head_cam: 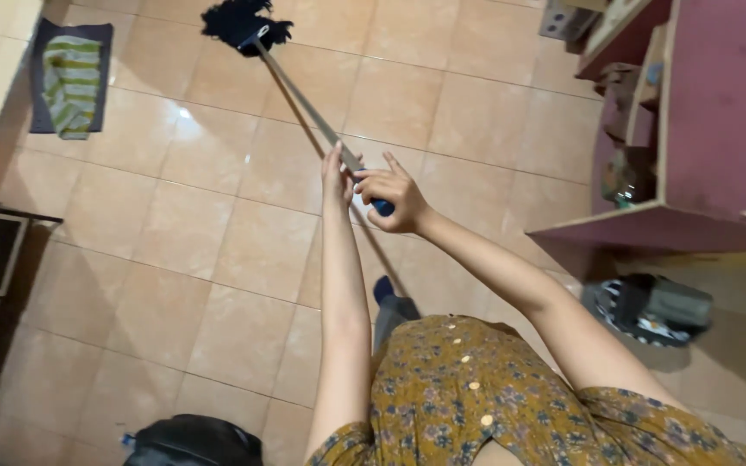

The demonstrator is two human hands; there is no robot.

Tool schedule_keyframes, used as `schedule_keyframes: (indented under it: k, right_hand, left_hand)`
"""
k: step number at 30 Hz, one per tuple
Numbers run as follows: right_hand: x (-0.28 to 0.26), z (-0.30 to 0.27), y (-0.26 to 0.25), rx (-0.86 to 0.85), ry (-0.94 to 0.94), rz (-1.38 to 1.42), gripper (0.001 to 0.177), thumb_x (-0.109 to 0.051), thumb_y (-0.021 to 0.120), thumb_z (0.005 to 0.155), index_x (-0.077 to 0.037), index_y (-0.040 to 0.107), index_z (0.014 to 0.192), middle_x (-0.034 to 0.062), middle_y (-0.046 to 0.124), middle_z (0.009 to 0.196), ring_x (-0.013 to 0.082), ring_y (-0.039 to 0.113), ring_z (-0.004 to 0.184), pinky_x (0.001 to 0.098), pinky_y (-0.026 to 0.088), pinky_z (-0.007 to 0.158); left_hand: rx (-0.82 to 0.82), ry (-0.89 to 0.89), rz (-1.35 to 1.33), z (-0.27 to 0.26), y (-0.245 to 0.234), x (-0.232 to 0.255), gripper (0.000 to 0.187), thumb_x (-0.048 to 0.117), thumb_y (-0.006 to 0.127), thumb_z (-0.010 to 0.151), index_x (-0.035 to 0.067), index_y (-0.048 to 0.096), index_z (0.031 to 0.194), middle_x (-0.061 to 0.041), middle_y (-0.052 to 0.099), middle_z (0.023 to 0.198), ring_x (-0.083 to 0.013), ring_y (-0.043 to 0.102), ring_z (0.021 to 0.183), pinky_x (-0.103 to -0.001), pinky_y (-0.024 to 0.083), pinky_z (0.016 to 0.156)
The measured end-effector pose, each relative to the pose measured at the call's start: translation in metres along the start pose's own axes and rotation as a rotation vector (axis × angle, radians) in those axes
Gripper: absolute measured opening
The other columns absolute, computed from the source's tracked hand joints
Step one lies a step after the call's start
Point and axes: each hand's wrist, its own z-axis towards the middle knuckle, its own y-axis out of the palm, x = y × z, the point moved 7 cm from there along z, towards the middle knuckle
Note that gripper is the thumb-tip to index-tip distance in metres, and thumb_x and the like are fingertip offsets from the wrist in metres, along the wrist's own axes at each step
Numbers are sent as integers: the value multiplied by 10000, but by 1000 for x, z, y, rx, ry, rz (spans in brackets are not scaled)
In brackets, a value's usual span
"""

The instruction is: Mopping a tiled floor using a string mop and a bucket.

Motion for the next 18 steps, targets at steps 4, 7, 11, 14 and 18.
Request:
schedule_keyframes:
  k: [4,7,11,14,18]
  right_hand:
    - [-67,-64,-60,0,-149,29,121,-71,686,700,-108,595,773,24,715,926,256,725,1122,624,289,1180]
    - [-101,-112,-107,64,-244,188,103,-44,609,653,-68,553,736,69,665,825,286,733,936,520,526,1068]
    - [-133,-157,-170,212,-221,317,74,-12,569,652,-23,562,725,141,644,782,324,693,800,407,597,823]
    - [-148,-186,-196,243,-179,288,71,-4,572,656,-23,555,722,140,636,771,316,692,784,397,592,793]
    - [-166,-200,-202,310,-157,250,67,28,568,698,-22,555,739,129,618,775,315,678,764,399,579,771]
  left_hand:
    - [100,-51,-99,-22,16,-73,342,324,601,1001,37,568,1183,-195,605,938,-260,603,672,-372,558,575]
    - [9,-64,-394,-68,56,-118,189,224,585,943,53,565,1021,-56,682,906,-143,500,527,-283,440,433]
    - [35,-110,-164,-147,120,-138,94,72,572,830,50,515,901,-62,489,678,-166,501,512,-298,440,439]
    - [33,-122,-44,-175,148,-162,103,9,528,740,46,494,830,-60,497,623,-166,500,483,-306,431,417]
    - [-130,-287,-53,-172,154,-202,41,35,518,769,31,491,800,-52,469,612,-168,500,490,-293,444,433]
